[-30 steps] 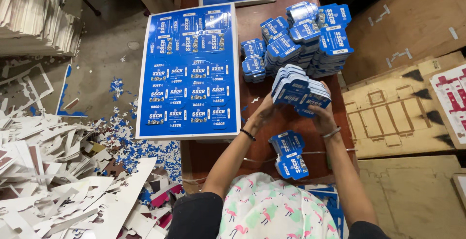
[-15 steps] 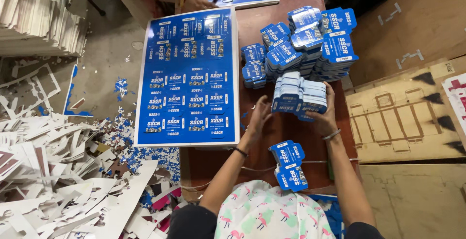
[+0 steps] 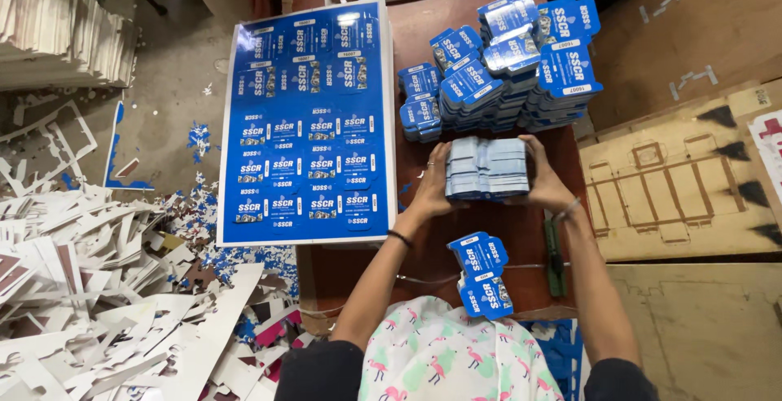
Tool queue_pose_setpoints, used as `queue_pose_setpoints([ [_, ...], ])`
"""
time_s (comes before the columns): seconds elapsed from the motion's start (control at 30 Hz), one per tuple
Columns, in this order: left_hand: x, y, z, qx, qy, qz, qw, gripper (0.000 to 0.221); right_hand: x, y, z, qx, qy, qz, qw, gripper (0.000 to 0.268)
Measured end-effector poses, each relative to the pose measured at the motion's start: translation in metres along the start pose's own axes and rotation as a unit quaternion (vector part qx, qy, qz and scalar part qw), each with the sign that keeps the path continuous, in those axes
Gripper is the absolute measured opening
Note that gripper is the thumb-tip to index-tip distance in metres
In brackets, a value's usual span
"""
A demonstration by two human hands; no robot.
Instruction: The person organizes blue printed cards into stacks, then uses a thin clear plastic strip to wrap and secure a large bundle of the cards on a work table.
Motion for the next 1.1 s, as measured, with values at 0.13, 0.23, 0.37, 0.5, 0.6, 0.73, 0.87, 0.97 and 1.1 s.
queue_pose_setpoints([
  [0.13, 0.009, -0.017, -0.005, 0.030, 0.042, 0.059, 0.997, 0.150, -0.023, -0.004, 0.009, 0.040, -0.034, -0.126, 0.991, 0.137],
  [0.23, 0.009, -0.018, -0.007, 0.041, 0.052, 0.071, 0.995, 0.147, -0.017, -0.006, 0.002, 0.077, -0.008, -0.269, 0.960, 0.151],
  [0.37, 0.002, -0.014, -0.007, 0.068, 0.063, 0.088, 0.992, 0.145, 0.005, -0.014, -0.003, 0.141, -0.064, -0.472, 0.868, 0.169],
  [0.5, -0.005, -0.012, -0.007, 0.080, 0.062, 0.104, 0.989, 0.148, 0.028, -0.040, 0.006, 0.180, -0.070, -0.609, 0.770, 0.170],
  [0.6, -0.006, -0.011, 0.003, 0.098, 0.042, 0.138, 0.985, 0.157, 0.041, -0.053, 0.019, 0.134, -0.022, -0.635, 0.760, 0.155],
  [0.73, -0.001, -0.018, 0.009, 0.116, -0.010, 0.196, 0.974, 0.168, 0.042, -0.069, 0.018, 0.071, 0.063, -0.636, 0.766, 0.135],
  [0.87, 0.018, -0.026, 0.003, 0.112, 0.043, 0.159, 0.980, 0.147, 0.039, -0.071, 0.018, 0.047, 0.071, -0.625, 0.776, 0.129],
  [0.97, 0.015, -0.026, 0.001, 0.063, 0.003, 0.072, 0.995, 0.149, 0.040, -0.064, 0.012, 0.061, 0.060, -0.559, 0.825, 0.135],
  [1.1, 0.018, -0.024, 0.002, 0.087, 0.014, 0.078, 0.993, 0.152, 0.069, -0.046, -0.009, -0.057, 0.189, -0.378, 0.905, 0.117],
])
Point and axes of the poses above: each hand's wrist, its own z-axis towards the middle knuckle, its own y-axis out of the back of the hand, x = y × z, the point moved 7 cm from there along z, towards the middle knuckle, and after that the axes turned 2 degrees about z, right-handed, at the moved point
